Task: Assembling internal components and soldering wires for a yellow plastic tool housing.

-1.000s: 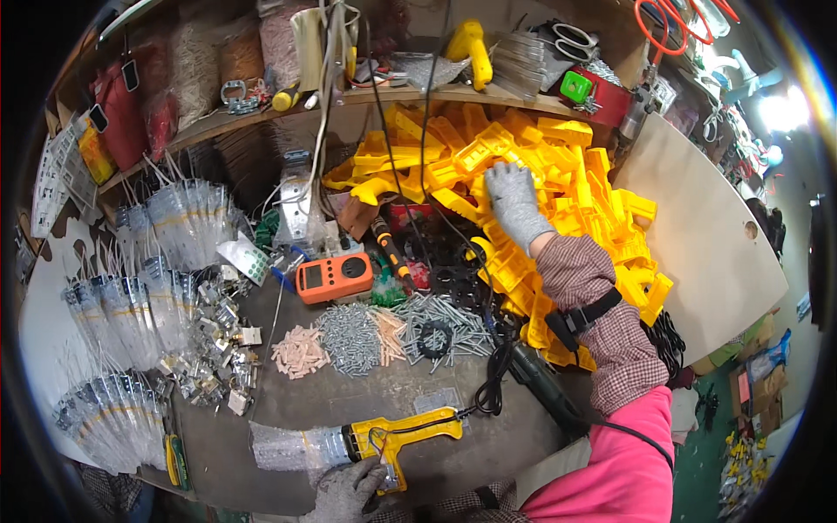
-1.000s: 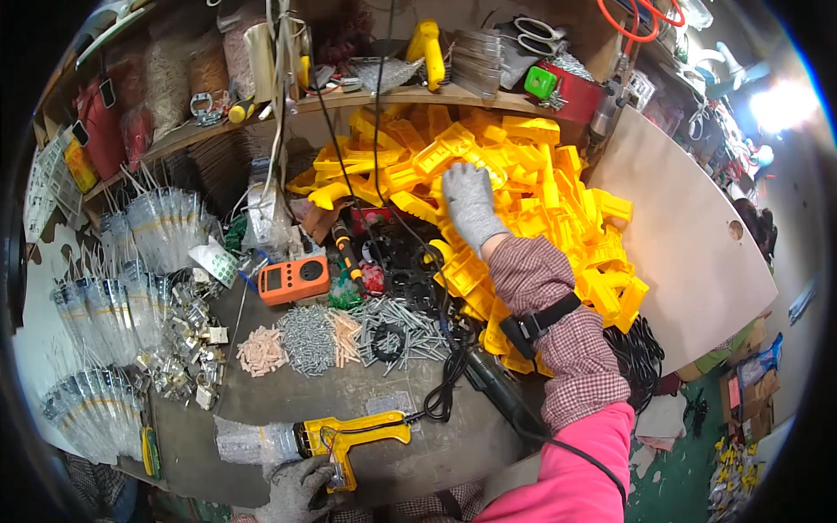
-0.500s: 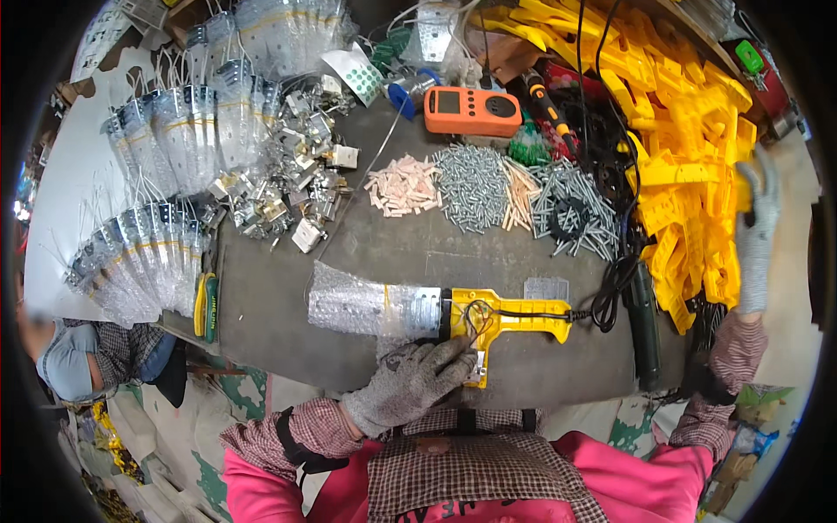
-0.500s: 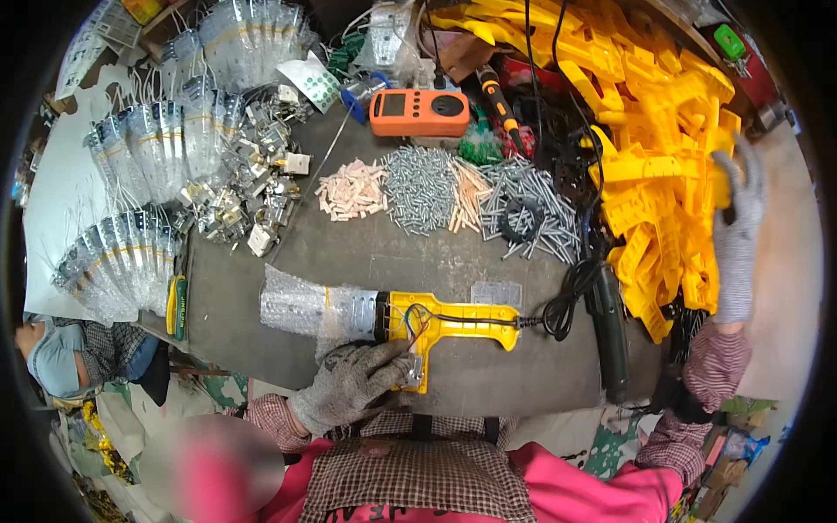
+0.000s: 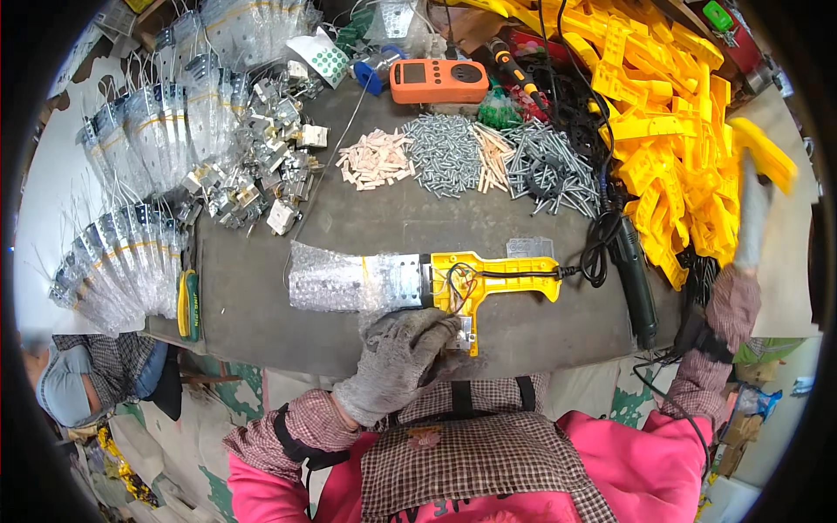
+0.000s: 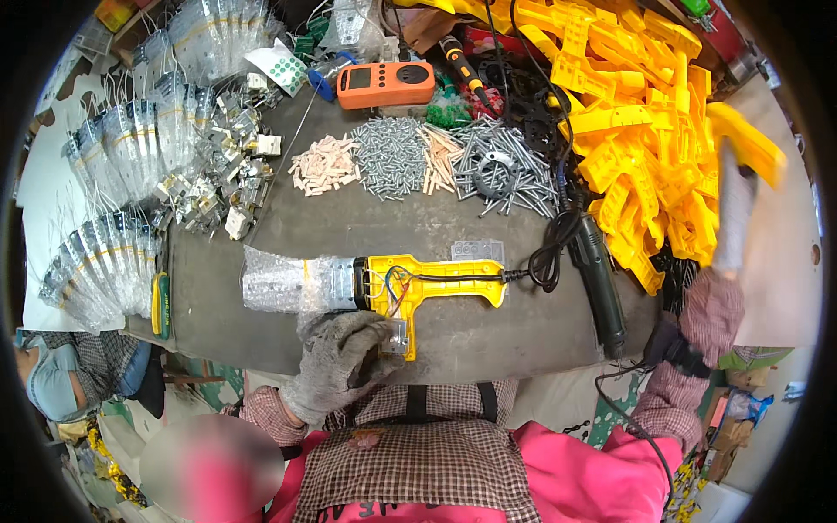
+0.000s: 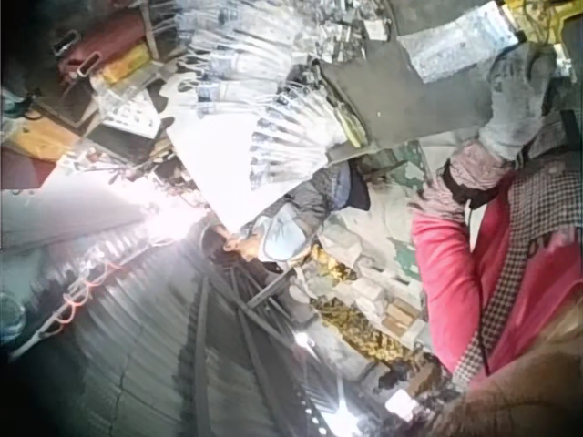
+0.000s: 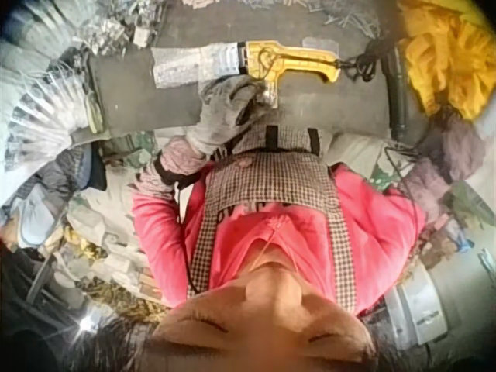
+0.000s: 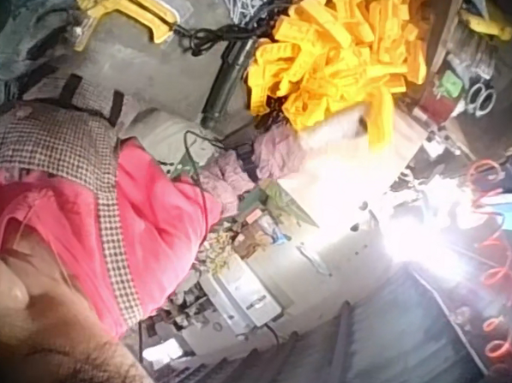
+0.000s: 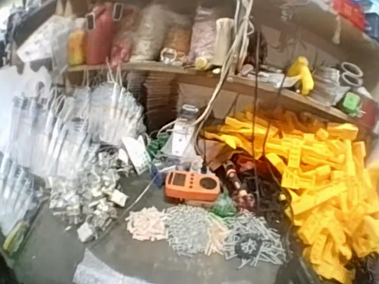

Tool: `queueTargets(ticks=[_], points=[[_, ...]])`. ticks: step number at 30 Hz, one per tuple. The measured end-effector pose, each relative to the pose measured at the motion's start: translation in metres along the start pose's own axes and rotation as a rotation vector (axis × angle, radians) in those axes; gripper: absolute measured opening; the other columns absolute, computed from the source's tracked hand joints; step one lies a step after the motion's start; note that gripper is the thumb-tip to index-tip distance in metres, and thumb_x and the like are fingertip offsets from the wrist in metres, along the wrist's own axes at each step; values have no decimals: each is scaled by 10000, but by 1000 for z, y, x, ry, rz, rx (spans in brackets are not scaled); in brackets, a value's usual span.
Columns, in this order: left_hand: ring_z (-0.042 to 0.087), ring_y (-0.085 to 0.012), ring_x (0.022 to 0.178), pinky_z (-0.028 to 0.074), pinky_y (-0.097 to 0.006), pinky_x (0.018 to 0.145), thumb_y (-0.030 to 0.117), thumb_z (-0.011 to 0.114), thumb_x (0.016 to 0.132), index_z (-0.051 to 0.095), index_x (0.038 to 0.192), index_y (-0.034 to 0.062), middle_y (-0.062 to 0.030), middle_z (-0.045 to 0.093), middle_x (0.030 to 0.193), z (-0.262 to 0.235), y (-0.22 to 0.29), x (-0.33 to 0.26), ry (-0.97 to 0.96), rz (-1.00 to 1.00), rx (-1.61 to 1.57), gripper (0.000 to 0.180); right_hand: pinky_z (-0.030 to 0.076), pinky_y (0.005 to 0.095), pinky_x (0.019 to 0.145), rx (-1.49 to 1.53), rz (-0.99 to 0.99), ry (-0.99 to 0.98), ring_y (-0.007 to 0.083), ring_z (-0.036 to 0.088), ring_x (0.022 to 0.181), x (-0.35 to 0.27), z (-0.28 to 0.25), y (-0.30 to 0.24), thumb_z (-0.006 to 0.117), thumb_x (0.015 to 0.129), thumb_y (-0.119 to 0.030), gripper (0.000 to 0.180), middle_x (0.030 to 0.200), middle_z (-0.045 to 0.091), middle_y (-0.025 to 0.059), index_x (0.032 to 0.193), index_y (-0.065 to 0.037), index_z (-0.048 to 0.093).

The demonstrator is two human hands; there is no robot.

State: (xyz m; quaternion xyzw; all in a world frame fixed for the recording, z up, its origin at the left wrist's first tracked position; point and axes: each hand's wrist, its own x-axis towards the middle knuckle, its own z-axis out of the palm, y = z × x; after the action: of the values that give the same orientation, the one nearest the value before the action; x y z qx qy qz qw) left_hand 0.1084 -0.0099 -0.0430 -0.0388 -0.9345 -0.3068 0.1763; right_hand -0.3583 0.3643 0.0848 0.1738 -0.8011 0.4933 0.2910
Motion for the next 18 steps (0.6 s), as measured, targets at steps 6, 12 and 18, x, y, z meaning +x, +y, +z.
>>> queueTargets(ticks=[6, 12, 18], points=[[640, -311, 999, 473, -447, 886, 211, 857, 685, 671, 1087, 81, -105, 637, 1177, 4, 3, -1, 69, 13, -8, 461, 486, 292, 896, 128, 230, -198, 154, 641, 1002, -117, 18, -90, 522, 1044, -296, 350, 1084, 686, 69, 1229, -19, 629], [645, -294, 1032, 465, -436, 912, 190, 849, 707, 669, 1079, 86, -118, 647, 1218, 9, 4, -5, 74, 18, -49, 426, 454, 318, 905, 933, 392, -578, 175, 564, 1023, -225, 76, -178, 619, 943, -159, 448, 1074, 581, 44, 1354, -38, 487], [638, -259, 1048, 465, -393, 866, 214, 802, 770, 670, 1112, 94, -93, 628, 1319, 6, 5, -12, 2, -18, 6, 386, 430, 421, 1020, 761, 383, -590, 187, 547, 1071, -265, 107, -172, 618, 960, -175, 367, 1057, 573, 37, 1277, -44, 486]])
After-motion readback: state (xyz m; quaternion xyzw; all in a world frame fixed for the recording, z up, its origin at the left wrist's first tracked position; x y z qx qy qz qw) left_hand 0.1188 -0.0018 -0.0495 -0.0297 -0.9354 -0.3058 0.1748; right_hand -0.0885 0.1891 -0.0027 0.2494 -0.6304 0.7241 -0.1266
